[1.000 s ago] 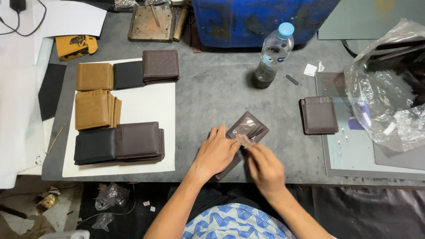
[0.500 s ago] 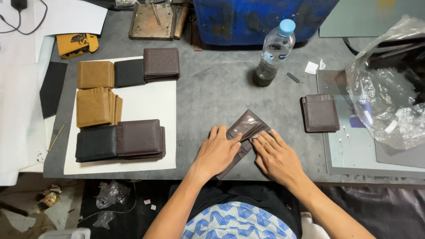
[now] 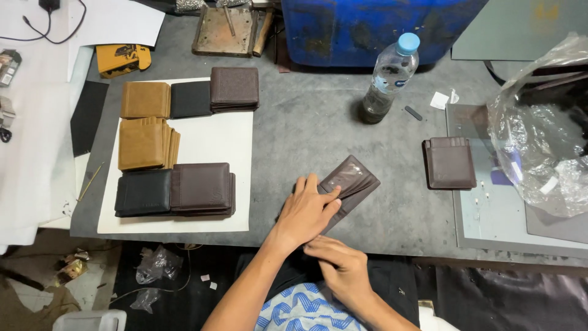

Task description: Inspecting and cleaning leather wallets with a cloth before stacking them on a workbench

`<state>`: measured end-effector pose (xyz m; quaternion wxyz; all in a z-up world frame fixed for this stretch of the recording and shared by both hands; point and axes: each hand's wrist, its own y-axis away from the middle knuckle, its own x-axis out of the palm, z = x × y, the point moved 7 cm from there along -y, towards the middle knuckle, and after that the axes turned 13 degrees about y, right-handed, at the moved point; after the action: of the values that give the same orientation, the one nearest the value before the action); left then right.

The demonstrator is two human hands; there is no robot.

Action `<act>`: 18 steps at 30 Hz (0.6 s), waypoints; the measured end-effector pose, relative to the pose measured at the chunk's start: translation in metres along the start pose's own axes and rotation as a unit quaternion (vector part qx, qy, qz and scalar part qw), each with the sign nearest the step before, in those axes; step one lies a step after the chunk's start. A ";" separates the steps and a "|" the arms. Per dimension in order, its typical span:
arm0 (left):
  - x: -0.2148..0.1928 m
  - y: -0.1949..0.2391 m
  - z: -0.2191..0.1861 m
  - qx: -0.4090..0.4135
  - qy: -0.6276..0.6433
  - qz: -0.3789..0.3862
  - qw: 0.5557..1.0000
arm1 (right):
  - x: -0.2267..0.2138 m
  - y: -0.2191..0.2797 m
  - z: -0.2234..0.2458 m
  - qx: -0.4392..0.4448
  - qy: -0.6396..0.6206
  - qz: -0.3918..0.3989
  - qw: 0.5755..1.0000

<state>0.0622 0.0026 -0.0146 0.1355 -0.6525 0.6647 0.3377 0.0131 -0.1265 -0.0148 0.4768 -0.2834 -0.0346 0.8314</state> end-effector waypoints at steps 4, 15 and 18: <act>-0.007 0.004 -0.001 -0.033 0.056 0.001 0.998 | -0.030 0.003 -0.001 0.063 -0.146 0.019 0.987; -0.038 0.009 -0.015 -0.014 0.256 -0.103 0.961 | -0.062 -0.006 -0.052 0.488 -0.084 0.010 0.868; -0.038 0.029 -0.025 -0.085 0.328 -0.085 0.937 | -0.057 -0.024 -0.028 0.466 -0.076 0.023 0.881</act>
<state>0.0455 0.0140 0.0357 -0.1175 -0.7905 0.5829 0.1469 0.0678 -0.1651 -0.0053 0.5308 0.0352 0.3268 0.7811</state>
